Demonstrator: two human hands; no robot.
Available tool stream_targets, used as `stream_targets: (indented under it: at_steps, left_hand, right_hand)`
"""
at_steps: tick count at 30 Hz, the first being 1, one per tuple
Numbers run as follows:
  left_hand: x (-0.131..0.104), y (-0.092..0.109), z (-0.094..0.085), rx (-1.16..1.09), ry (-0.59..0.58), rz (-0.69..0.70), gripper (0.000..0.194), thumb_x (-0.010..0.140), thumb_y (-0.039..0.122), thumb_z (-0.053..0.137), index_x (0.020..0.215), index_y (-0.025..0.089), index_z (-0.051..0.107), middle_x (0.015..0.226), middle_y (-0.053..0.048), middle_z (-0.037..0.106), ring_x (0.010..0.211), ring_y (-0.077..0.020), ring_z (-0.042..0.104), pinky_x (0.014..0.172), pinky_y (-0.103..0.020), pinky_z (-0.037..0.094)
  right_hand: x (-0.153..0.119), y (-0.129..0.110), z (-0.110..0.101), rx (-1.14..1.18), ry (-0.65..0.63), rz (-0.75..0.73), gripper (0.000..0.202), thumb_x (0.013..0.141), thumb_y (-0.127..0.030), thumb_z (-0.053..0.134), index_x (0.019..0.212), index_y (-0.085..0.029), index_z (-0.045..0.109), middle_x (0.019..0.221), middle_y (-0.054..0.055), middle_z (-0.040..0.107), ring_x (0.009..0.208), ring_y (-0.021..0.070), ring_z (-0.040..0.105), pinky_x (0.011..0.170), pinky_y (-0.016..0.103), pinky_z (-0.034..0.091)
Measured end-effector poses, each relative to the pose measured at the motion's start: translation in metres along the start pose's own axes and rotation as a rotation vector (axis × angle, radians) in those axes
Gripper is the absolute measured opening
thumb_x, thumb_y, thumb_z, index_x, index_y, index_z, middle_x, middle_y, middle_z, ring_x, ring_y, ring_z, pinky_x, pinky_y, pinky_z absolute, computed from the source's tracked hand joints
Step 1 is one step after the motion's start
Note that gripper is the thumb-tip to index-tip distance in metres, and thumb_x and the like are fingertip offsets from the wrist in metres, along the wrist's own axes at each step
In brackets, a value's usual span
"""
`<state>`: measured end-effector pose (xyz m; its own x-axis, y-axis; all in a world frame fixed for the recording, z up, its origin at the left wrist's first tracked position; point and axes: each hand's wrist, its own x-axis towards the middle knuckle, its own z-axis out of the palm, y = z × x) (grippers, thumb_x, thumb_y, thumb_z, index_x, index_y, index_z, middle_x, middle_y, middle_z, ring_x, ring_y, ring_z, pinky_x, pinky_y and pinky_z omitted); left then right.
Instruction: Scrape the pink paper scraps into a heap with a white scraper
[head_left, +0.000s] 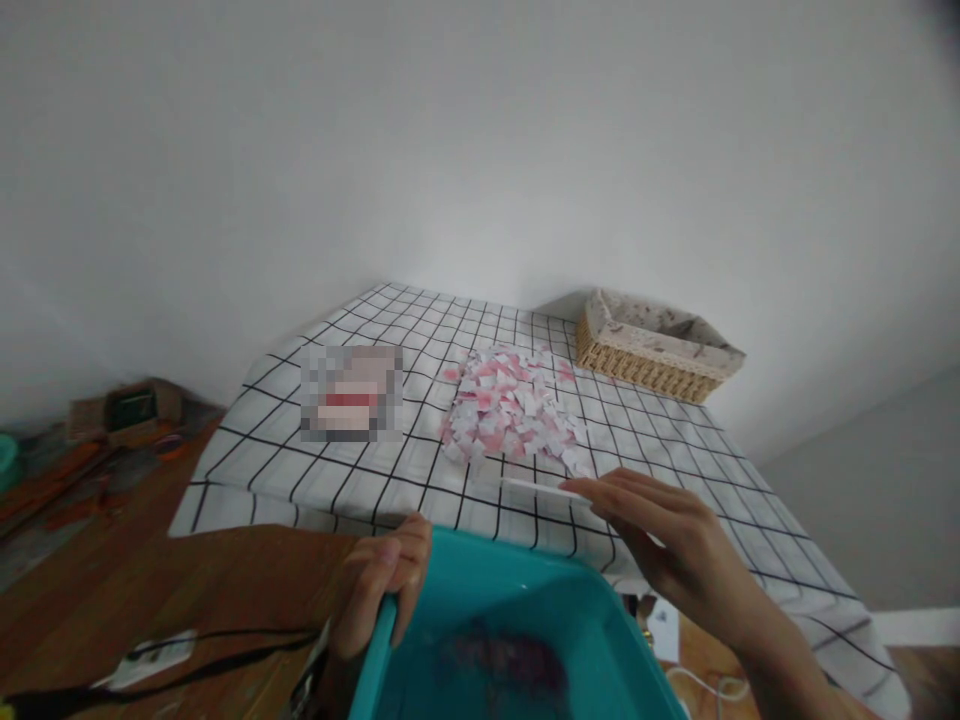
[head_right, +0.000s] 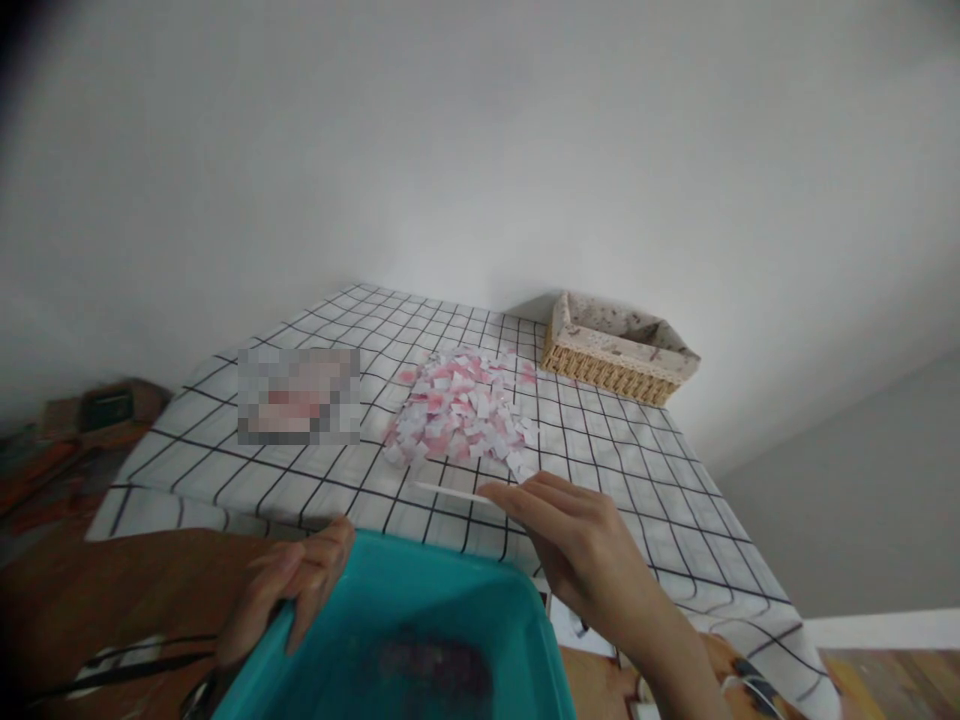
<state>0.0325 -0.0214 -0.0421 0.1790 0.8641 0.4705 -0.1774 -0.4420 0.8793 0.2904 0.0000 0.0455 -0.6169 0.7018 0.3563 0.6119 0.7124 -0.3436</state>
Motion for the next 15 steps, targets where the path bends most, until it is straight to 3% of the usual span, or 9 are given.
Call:
stream_targets:
  at_steps: [5, 12, 15]
  left_hand:
    - [-0.001, 0.001, 0.002, -0.011, 0.022, -0.002, 0.064, 0.096, 0.030, 0.017, 0.036, 0.016, 0.032, 0.037, 0.002, 0.038, 0.044, -0.0129, 0.038, 0.062, -0.034, 0.033]
    - [0.008, 0.015, -0.004, -0.043, -0.063, -0.047, 0.062, 0.096, 0.031, 0.017, 0.036, 0.017, 0.031, 0.036, 0.002, 0.037, 0.041, -0.0128, 0.037, 0.054, -0.032, 0.034]
    - [0.009, 0.017, -0.002, -0.008, -0.059, -0.043, 0.062, 0.095, 0.029, 0.015, 0.036, 0.016, 0.030, 0.036, 0.001, 0.037, 0.042, -0.0131, 0.037, 0.054, -0.032, 0.035]
  right_hand:
    - [-0.007, -0.007, -0.011, 0.093, -0.049, -0.075, 0.040, 0.086, -0.003, 0.039, 0.117, -0.024, 0.052, 0.099, 0.005, 0.068, 0.090, 0.0168, 0.064, 0.071, 0.027, 0.051]
    - [-0.010, 0.005, -0.019, -0.221, 0.287, 0.127, 0.024, 0.087, -0.014, 0.048, 0.107, -0.023, 0.058, 0.091, 0.004, 0.070, 0.078, 0.0164, 0.067, 0.062, 0.022, 0.054]
    - [-0.004, 0.012, -0.015, -0.311, 0.323, 0.182, 0.023, 0.088, -0.018, 0.047, 0.106, -0.021, 0.060, 0.090, 0.006, 0.071, 0.075, 0.0182, 0.068, 0.059, 0.025, 0.055]
